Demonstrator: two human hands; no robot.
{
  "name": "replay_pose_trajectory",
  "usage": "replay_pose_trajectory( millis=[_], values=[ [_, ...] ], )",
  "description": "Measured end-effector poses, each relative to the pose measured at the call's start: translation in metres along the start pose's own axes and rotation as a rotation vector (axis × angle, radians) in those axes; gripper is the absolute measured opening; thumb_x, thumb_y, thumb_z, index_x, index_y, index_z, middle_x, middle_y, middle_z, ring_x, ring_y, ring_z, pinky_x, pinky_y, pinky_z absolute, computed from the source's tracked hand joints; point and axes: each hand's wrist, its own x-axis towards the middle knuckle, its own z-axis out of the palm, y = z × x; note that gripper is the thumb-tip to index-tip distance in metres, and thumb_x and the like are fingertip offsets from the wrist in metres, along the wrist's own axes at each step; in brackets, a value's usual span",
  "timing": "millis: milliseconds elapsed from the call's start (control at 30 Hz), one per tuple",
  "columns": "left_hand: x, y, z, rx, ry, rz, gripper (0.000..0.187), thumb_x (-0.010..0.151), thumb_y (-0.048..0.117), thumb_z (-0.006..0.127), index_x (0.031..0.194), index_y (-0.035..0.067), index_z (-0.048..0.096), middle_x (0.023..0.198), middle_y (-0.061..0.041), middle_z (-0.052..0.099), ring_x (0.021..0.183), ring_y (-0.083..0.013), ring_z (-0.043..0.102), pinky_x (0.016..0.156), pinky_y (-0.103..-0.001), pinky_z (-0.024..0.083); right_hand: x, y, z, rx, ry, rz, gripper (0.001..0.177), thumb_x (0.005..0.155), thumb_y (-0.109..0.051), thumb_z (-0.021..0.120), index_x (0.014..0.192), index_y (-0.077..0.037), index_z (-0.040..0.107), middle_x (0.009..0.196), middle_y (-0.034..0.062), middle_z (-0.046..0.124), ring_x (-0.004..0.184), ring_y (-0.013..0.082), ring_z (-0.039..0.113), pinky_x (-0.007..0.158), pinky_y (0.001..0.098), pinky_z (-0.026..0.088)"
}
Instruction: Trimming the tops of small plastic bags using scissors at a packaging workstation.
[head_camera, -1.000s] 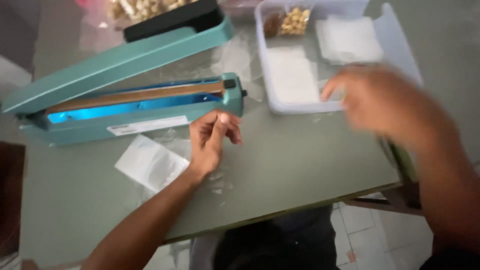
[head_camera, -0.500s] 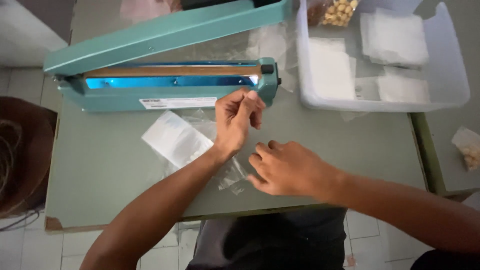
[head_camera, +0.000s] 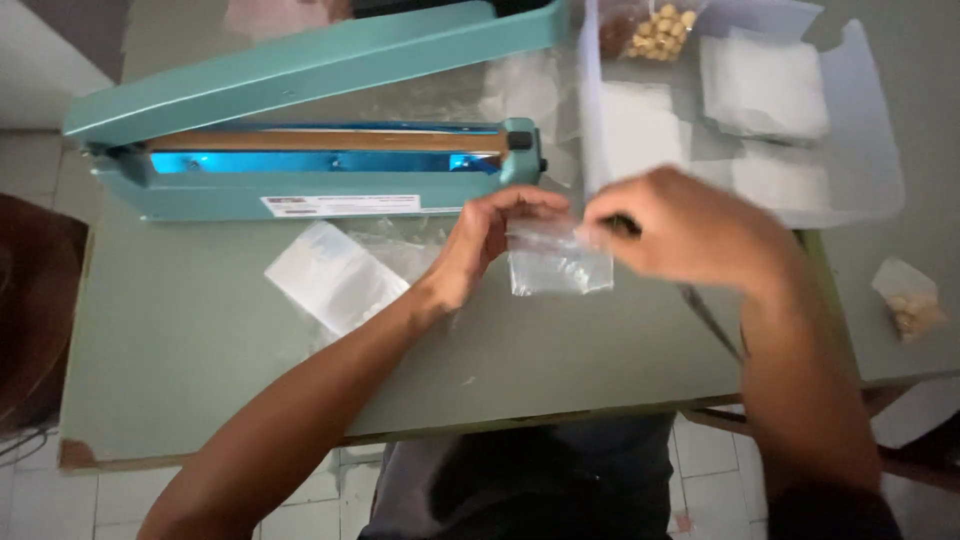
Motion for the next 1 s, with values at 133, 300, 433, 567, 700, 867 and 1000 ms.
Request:
replay_pose_trajectory(
  millis=[133, 300, 433, 567, 700, 867, 1000],
  values=[
    [-0.001, -0.006, 0.008, -0.004, -0.087, 0.048, 0.099, 0.060, 0.049, 0.096, 0.140, 0.002, 0.062, 0.132, -0.015, 0.071, 0.121, -0.0186, 0.064, 0.105, -0.041, 0.056, 0.012, 0.019, -0.009, 0.062, 0.065, 0.004, 0.026, 0.095, -0.012, 0.063, 0.071, -0.003, 0.071, 0.066, 0.0126, 0.074, 0.045, 0.0207, 0.065, 0.050, 0.0340, 0.051],
    [0.001, 0.005, 0.013, 0.106, 0.101, -0.027, 0.021, 0.097, 0.001, 0.069, 0.118, -0.002, 0.073, 0.090, -0.018, 0.079, 0.085, -0.0174, 0.073, 0.082, -0.035, 0.062, -0.011, 0.007, -0.012, -0.042, 0.192, -0.021, 0.022, 0.090, -0.015, 0.069, 0.112, -0.010, 0.067, 0.091, 0.0153, 0.077, 0.090, 0.0391, 0.073, 0.073, 0.0527, 0.057],
    [0.000, 0.004, 0.006, 0.185, 0.127, -0.069, 0.020, 0.099, 0.020, 0.068, 0.110, 0.008, 0.079, 0.102, -0.005, 0.081, 0.088, -0.0103, 0.073, 0.073, -0.024, 0.058, -0.069, 0.006, 0.030, -0.347, 0.583, -0.332, 0.037, 0.101, -0.018, 0.064, 0.136, -0.008, 0.062, 0.083, 0.0000, 0.070, 0.039, 0.0070, 0.044, 0.030, 0.0197, 0.034],
    [-0.003, -0.007, 0.003, 0.068, 0.132, -0.116, 0.040, 0.097, 0.038, 0.064, 0.101, 0.001, 0.077, 0.097, -0.017, 0.079, 0.081, -0.0252, 0.079, 0.077, -0.034, 0.068, -0.100, -0.030, 0.062, -0.431, 0.588, -0.312, 0.034, 0.093, -0.057, 0.057, 0.074, -0.029, 0.054, 0.067, -0.0109, 0.055, 0.053, 0.0138, 0.058, 0.047, 0.0418, 0.038],
    [-0.003, -0.015, -0.001, 0.066, 0.178, -0.117, 0.018, 0.100, 0.016, 0.064, 0.100, 0.005, 0.078, 0.090, -0.012, 0.078, 0.083, -0.0260, 0.080, 0.079, -0.040, 0.072, -0.104, -0.038, 0.070, -0.333, 0.485, -0.348, 0.033, 0.097, -0.056, 0.051, 0.080, -0.029, 0.059, 0.077, -0.0094, 0.060, 0.064, 0.0146, 0.063, 0.052, 0.0407, 0.042],
    [0.000, -0.006, 0.003, 0.102, 0.196, -0.088, 0.025, 0.101, 0.026, 0.064, 0.114, 0.008, 0.075, 0.109, -0.011, 0.077, 0.092, -0.0158, 0.073, 0.084, -0.036, 0.069, -0.106, -0.022, 0.059, -0.225, 0.368, -0.484, 0.037, 0.102, -0.055, 0.044, 0.087, -0.029, 0.065, 0.088, -0.0078, 0.067, 0.075, 0.0155, 0.068, 0.058, 0.0395, 0.047],
    [0.000, -0.006, 0.004, -0.030, 0.160, -0.093, 0.041, 0.105, 0.019, 0.058, 0.145, 0.013, 0.056, 0.121, -0.014, 0.075, 0.102, -0.0269, 0.078, 0.086, -0.040, 0.070, -0.103, -0.003, 0.044, -0.113, 0.203, -0.661, 0.044, 0.107, -0.054, 0.037, 0.094, -0.029, 0.070, 0.099, -0.0062, 0.073, 0.087, 0.0164, 0.073, 0.064, 0.0383, 0.052]
  ],
)
